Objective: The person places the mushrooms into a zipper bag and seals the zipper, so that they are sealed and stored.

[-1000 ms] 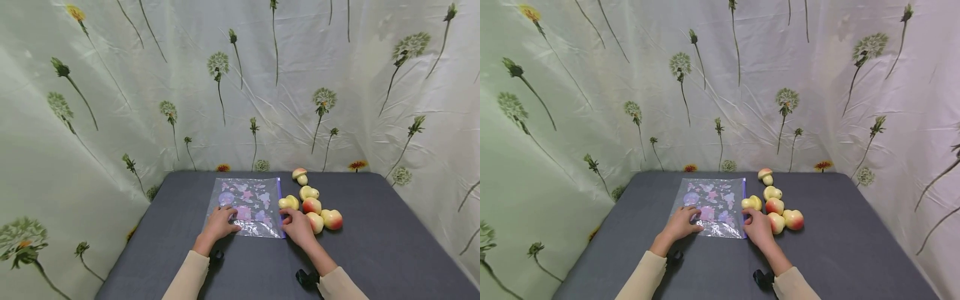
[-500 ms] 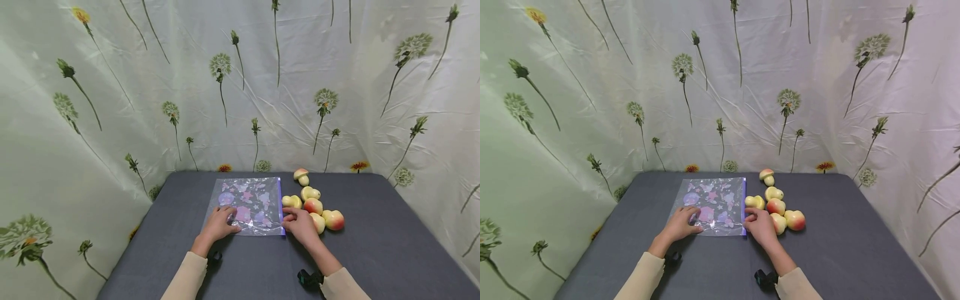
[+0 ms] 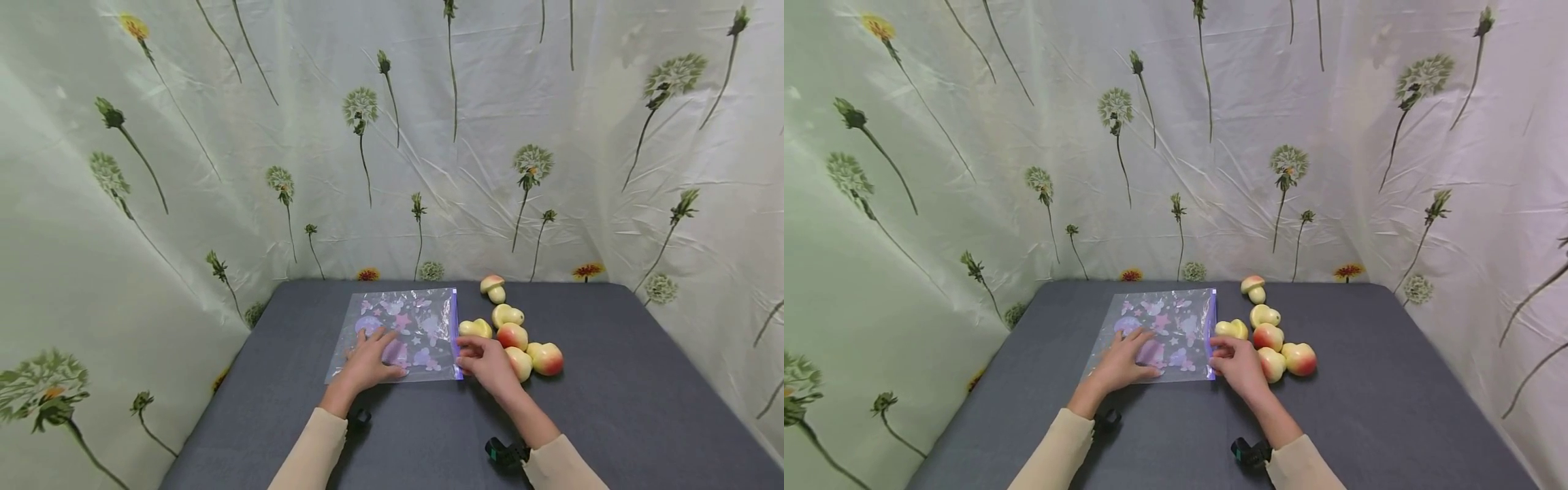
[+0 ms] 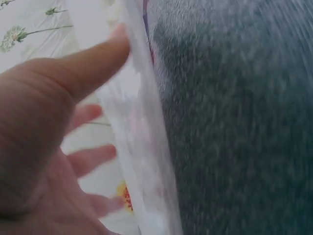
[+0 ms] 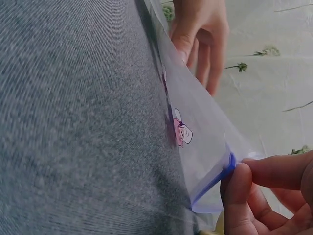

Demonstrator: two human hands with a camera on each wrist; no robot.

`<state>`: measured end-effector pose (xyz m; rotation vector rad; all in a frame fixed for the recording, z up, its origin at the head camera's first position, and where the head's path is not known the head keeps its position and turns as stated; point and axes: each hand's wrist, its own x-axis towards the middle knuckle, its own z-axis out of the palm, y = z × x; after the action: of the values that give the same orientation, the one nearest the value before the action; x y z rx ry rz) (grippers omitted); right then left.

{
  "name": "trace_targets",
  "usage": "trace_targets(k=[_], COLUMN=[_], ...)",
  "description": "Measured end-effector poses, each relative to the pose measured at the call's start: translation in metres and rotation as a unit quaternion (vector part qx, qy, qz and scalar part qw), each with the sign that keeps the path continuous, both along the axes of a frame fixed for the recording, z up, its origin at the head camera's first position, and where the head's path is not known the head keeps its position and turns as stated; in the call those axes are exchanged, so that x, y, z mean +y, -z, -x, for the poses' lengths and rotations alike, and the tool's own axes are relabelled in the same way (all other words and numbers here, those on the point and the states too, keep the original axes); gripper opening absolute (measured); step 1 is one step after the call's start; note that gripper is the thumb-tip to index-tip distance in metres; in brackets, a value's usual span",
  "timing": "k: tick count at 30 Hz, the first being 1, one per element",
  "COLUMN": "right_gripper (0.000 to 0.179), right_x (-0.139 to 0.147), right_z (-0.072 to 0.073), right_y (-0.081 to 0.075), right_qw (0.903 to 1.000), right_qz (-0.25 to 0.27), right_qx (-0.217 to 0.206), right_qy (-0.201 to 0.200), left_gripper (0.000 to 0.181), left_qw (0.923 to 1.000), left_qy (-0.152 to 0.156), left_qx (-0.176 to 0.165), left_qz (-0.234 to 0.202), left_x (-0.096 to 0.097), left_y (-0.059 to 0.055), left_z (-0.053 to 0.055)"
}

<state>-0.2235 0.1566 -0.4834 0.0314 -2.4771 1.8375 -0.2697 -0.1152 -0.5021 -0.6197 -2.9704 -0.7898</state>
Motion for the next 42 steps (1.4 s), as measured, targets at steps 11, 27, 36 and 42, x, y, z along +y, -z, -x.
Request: trace_targets(k=[11,27,36,42], right_gripper=[0.033,0.033,0.035,0.034], right_x=[-0.004,-0.007,-0.004,-0.004], right_z=[0.002,-0.004,-0.006,-0.006], right_y=[0.000,-0.009,-0.009,-0.009], right_qw=[0.9993,0.9944,0.9925,0.9923], right_qz=[-0.017,-0.058,-0.075,-0.081], right_qx=[0.030,0.087,0.096,0.094], right_qy=[-0.016,-0.017,-0.002,0.000], left_gripper=[0.070,0.063,0.047,0.042], left_qw=[0.9895,0.9770,0.9716,0.9750], left_qy=[0.106,0.158,0.211,0.205], left_qx=[0.076,0.078,0.056,0.054], left_qz=[-0.062,-0.121,-0.091,-0.066], left_x=[0.041,0.067,0.071,0.072], left_y=[-0.010,-0.029,-0.041,-0.048], left_z=[0.008,0.014,0.022,0.027])
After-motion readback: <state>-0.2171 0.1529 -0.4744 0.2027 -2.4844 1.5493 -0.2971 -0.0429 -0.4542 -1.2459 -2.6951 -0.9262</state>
